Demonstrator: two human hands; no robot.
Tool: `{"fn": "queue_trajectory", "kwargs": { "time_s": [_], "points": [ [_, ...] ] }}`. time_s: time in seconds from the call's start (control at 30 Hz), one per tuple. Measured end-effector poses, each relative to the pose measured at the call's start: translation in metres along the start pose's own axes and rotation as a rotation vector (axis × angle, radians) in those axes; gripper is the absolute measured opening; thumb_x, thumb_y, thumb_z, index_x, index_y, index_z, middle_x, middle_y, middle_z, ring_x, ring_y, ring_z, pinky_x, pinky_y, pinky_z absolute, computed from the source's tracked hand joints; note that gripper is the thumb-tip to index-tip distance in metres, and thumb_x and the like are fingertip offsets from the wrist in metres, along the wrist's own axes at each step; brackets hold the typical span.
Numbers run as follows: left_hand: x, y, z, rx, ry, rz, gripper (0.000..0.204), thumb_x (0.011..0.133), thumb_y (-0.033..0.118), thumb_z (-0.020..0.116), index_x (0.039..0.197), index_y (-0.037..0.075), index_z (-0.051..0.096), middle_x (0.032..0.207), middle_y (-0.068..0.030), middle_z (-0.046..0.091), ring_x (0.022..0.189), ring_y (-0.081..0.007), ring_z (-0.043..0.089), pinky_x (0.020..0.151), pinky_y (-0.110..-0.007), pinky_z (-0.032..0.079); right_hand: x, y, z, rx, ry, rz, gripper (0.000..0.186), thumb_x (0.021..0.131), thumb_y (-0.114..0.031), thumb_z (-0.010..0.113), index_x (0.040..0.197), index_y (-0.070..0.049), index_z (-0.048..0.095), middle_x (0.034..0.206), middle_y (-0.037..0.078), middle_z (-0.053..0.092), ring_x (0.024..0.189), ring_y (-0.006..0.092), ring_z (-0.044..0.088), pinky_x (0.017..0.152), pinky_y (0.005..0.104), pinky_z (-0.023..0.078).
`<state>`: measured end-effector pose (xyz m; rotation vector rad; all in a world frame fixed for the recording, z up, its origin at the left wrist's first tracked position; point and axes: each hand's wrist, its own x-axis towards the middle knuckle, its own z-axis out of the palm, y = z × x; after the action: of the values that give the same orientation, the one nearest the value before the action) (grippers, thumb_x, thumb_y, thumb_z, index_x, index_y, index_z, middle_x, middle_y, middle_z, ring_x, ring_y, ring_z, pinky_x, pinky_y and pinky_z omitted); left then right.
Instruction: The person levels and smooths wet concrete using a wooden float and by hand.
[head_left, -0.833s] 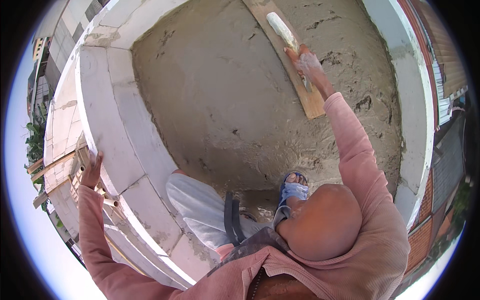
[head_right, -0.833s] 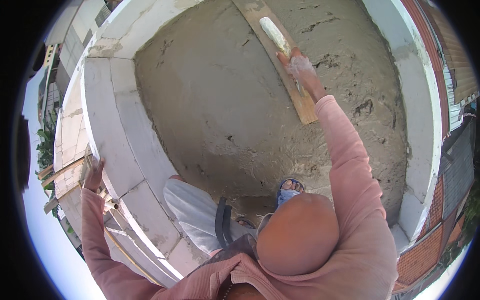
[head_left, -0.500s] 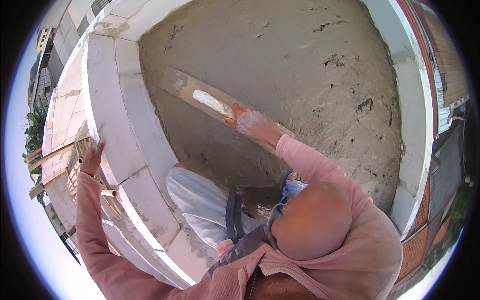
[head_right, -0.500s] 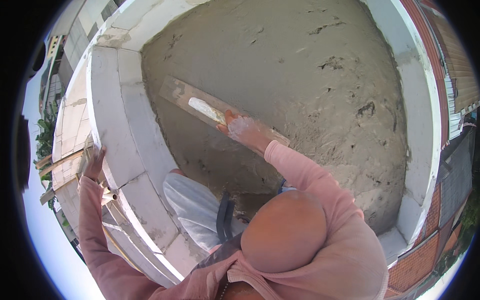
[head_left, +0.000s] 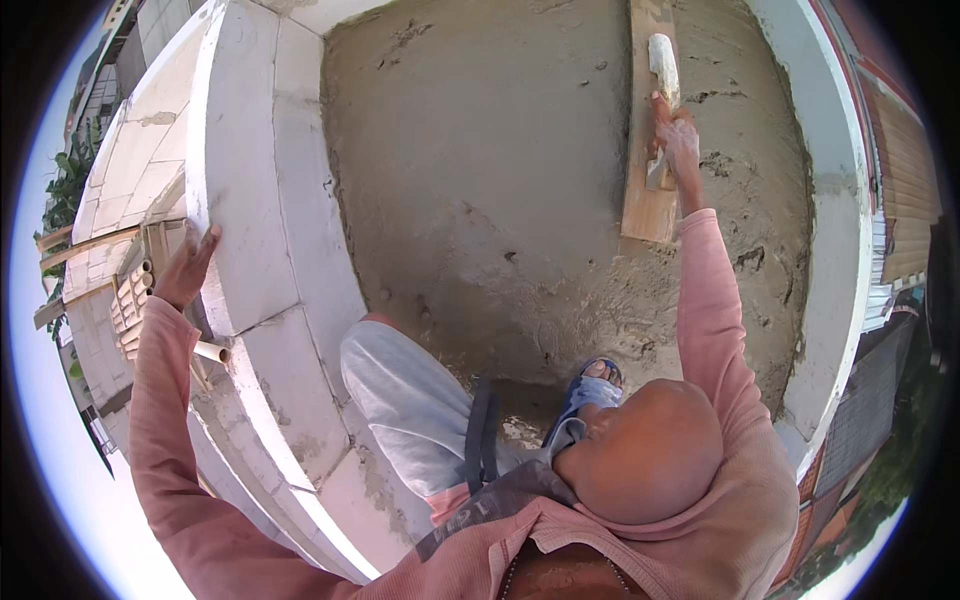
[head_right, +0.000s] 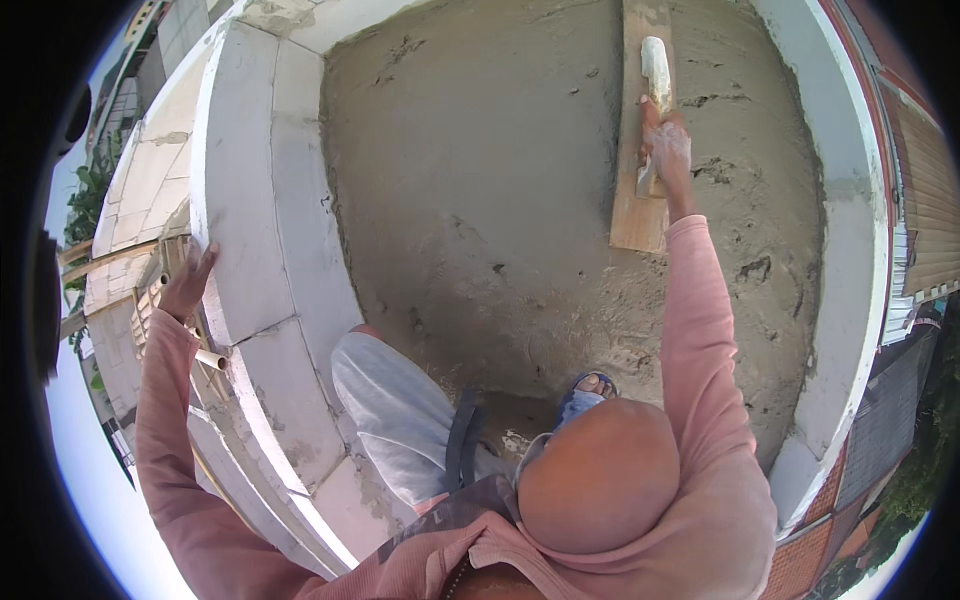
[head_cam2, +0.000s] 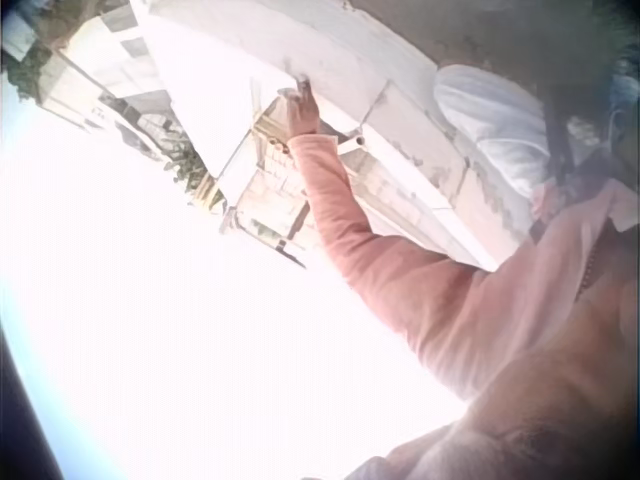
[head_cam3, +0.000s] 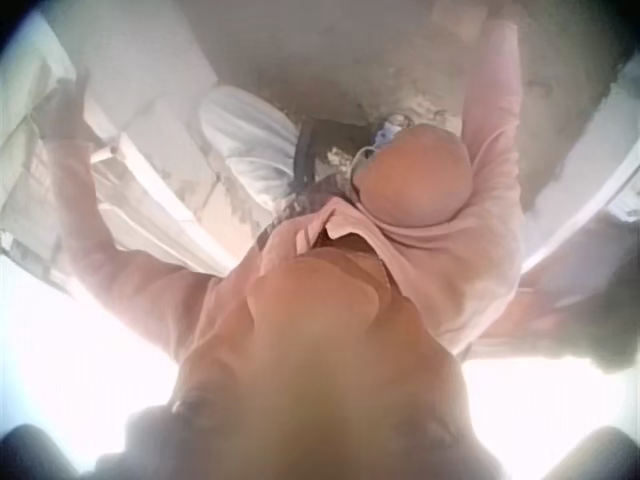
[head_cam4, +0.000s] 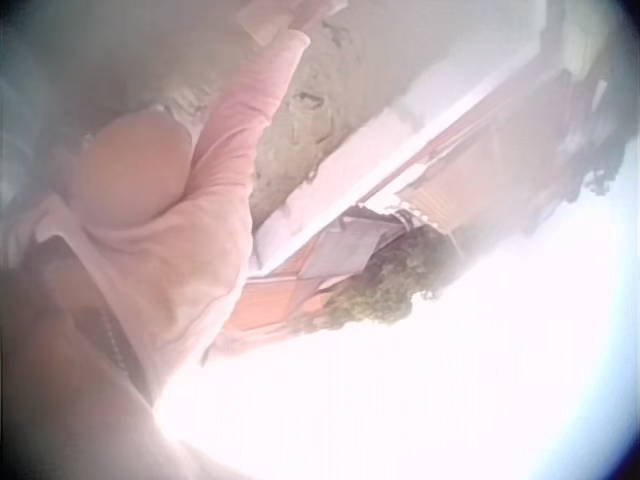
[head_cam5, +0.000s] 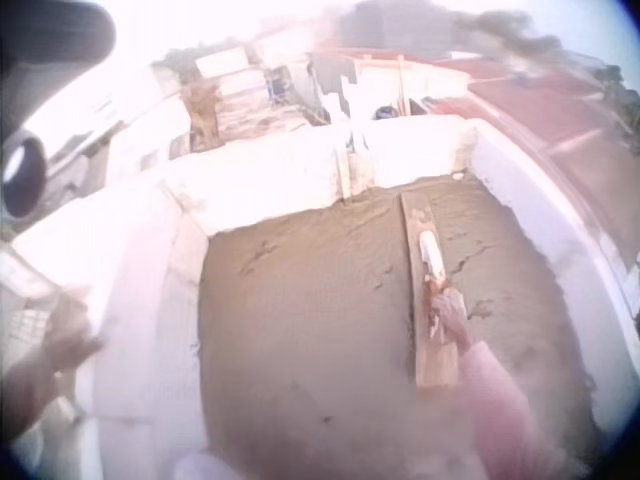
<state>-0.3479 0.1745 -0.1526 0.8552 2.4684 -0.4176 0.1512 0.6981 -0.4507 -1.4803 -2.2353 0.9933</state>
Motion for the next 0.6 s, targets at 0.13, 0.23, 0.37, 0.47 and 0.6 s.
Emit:
{"fn": "queue_trajectory", "kwargs": {
  "time_s": [0.13, 0.23, 0.37, 0.47, 0.6],
  "points": [
    [-0.024, 0.03, -0.014, -0.095, 0.002, -0.144, 0.106, 0.096, 0.069, 0.04, 0.15, -0.016, 0.006, 0.147, -0.0361, 0.039, 0.143, -0.036, 0.035, 0.116, -0.033, 0.026, -0.009, -0.074, 0.038, 0.145, -0.05, 0.381, 0.061, 0.091, -0.054, 0.061, 0.109, 0.004, 0.052, 0.067, 0.016, 0.064, 0.054, 0.0285, 0.065, 0.05, 0.0397, 0.053],
    [-0.023, 0.021, -0.011, -0.156, 0.024, -0.115, 0.104, 0.097, 0.067, 0.041, 0.15, -0.016, 0.006, 0.146, -0.0361, 0.039, 0.143, -0.0363, 0.035, 0.116, -0.033, 0.027, -0.02, -0.098, 0.079, 0.097, -0.109, 0.184, 0.061, 0.091, -0.052, 0.063, 0.106, 0.005, 0.051, 0.074, 0.023, 0.067, 0.063, 0.035, 0.07, 0.055, 0.044, 0.055],
    [-0.024, 0.018, -0.012, -0.184, -0.007, -0.093, 0.102, 0.098, 0.065, 0.041, 0.15, -0.017, 0.008, 0.144, -0.0375, 0.041, 0.141, -0.0385, 0.037, 0.115, -0.035, 0.028, -0.043, -0.161, 0.119, 0.143, -0.269, 0.152, 0.06, 0.094, -0.052, 0.058, 0.105, 0.007, 0.051, 0.084, 0.029, 0.068, 0.077, 0.0429, 0.071, 0.067, 0.0501, 0.057],
    [-0.014, 0.02, -0.008, -0.155, 0.053, -0.059, 0.102, 0.097, 0.067, 0.04, 0.149, -0.017, 0.01, 0.143, -0.0388, 0.041, 0.14, -0.0403, 0.039, 0.115, -0.037, 0.029, -0.051, -0.189, 0.158, 0.129, -0.358, 0.057, 0.063, 0.095, -0.054, 0.053, 0.111, 0.007, 0.05, 0.096, 0.033, 0.067, 0.095, 0.0481, 0.067, 0.084, 0.0531, 0.054],
    [-0.014, 0.015, -0.005, -0.123, 0.029, -0.082, 0.106, 0.096, 0.071, 0.038, 0.15, -0.016, 0.011, 0.143, -0.0398, 0.04, 0.14, -0.0405, 0.039, 0.115, -0.037, 0.03, -0.091, -0.217, 0.194, 0.07, -0.382, -0.162, 0.063, 0.094, -0.056, 0.056, 0.108, 0.005, 0.05, 0.087, 0.03, 0.068, 0.082, 0.0464, 0.068, 0.075, 0.0527, 0.053]
  ]
}}
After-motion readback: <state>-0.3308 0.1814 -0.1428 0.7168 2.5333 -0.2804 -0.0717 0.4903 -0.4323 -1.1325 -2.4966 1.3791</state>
